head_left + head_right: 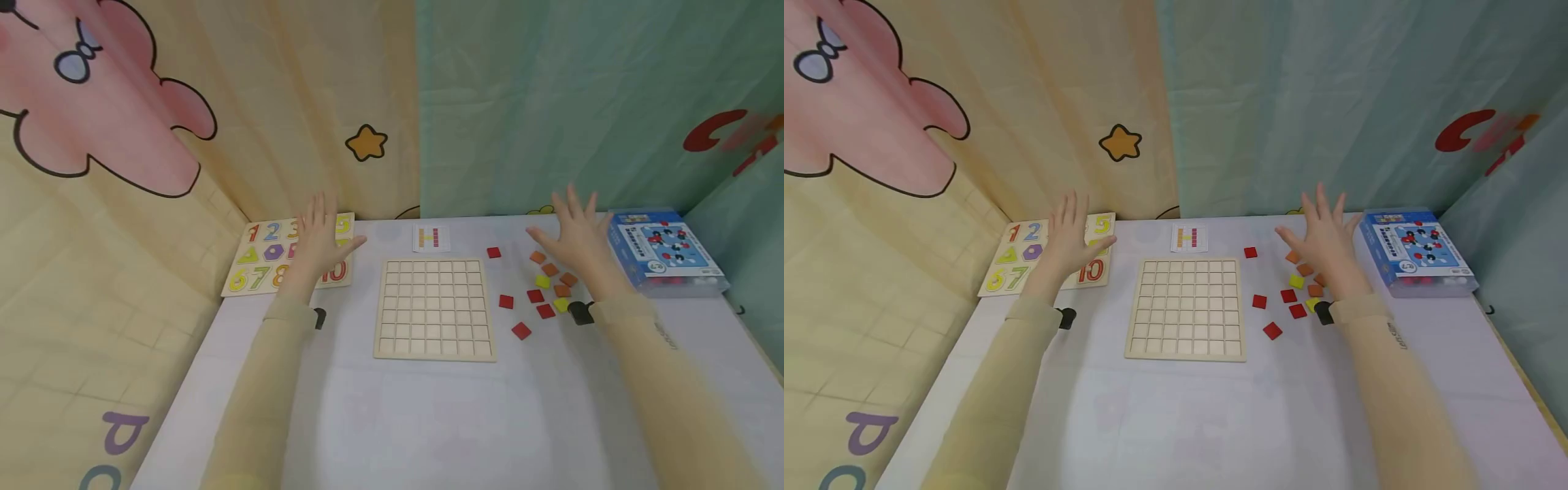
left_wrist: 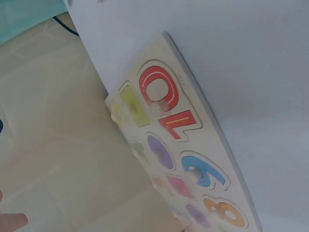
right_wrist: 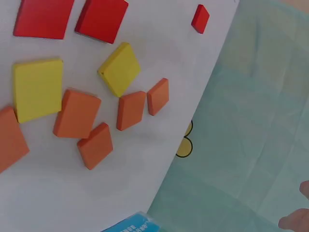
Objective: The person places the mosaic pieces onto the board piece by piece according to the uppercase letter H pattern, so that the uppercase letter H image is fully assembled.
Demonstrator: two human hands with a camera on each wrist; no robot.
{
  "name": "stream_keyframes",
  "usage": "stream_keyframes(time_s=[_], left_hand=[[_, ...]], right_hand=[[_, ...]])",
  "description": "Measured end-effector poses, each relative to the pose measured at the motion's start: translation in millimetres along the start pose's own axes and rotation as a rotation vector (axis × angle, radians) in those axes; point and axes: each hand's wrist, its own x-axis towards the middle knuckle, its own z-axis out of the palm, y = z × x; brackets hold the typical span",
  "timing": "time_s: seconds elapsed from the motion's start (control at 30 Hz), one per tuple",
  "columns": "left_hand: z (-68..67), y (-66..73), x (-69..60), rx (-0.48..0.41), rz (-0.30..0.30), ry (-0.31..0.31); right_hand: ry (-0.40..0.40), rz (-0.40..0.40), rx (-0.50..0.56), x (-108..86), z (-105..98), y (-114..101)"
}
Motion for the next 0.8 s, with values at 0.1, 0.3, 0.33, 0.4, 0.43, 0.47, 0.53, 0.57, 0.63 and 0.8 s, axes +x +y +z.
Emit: stream_keyframes(time_s=[0.1,0.3,0.33,0.4,0.43,0.47,0.53,0.57,0.63,0.8], left_hand=[[5.1,-1.3,-9.9,-0.027,0.009,-0.015],[23.5,-5.3,-29.5,-0.084,0.029,-0.045],[27.1,-5.6,-32.4,-0.09,0.033,-0.05],[33.0,-5.0,-38.0,-0.102,0.05,-0.06],[36.3,-5.1,-40.4,-0.1,0.062,-0.064],[38.6,-4.7,-43.2,-0.103,0.069,-0.075],[43.7,-4.2,-48.1,-0.105,0.086,-0.095],[46.0,-3.8,-50.3,-0.107,0.095,-0.107],[51.2,-3.4,-54.1,-0.1,0.108,-0.13],[63.3,-3.4,-61.1,-0.041,0.135,-0.191]], right_hand=[[-0.021,-0.007,0.042,-7.6,6.8,1.7],[-0.072,0.013,0.139,-23.0,22.5,14.0],[-0.074,0.018,0.15,-25.4,25.2,16.4],[-0.076,0.024,0.162,-29.6,30.5,20.2],[-0.081,0.026,0.165,-31.7,32.8,21.8],[-0.086,0.028,0.165,-33.7,35.3,22.8],[-0.094,0.03,0.166,-37.6,39.7,25.3],[-0.097,0.03,0.165,-39.7,41.9,26.6],[-0.1,0.029,0.164,-43.8,45.9,29.7],[-0.102,0.046,0.162,-53.0,54.3,37.4]])
